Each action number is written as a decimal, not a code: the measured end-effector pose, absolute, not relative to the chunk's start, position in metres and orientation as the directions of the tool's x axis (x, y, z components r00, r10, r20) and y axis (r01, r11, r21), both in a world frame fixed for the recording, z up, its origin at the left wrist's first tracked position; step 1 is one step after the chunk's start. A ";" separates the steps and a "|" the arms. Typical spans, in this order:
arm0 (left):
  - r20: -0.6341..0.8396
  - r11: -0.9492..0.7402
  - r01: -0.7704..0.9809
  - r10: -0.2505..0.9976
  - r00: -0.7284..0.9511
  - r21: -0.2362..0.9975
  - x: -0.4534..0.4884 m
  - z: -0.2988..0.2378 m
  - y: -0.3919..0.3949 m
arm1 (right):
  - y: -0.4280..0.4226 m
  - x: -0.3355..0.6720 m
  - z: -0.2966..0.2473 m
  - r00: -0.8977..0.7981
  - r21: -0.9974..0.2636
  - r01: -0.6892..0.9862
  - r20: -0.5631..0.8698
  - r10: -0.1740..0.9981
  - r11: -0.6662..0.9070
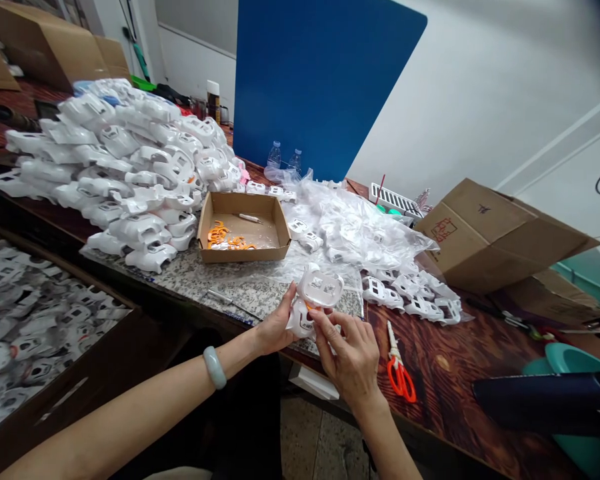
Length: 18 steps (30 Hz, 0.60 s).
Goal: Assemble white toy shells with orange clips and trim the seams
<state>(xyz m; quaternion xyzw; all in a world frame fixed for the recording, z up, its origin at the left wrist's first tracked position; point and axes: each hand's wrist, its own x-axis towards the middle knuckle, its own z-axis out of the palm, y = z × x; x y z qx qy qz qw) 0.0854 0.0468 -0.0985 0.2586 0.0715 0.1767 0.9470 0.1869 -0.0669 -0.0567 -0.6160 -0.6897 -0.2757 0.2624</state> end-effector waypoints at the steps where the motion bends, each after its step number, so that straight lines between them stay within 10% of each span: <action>1: -0.045 0.804 -0.295 0.369 0.928 0.517 0.085 -0.098 0.047 | -0.067 0.187 -0.057 -0.103 0.057 0.994 0.692 0.715 0.088; 18: -0.048 0.783 -0.289 0.376 0.925 0.551 0.085 -0.094 0.046 | -0.064 0.189 -0.062 -0.072 0.037 0.997 0.664 0.745 0.063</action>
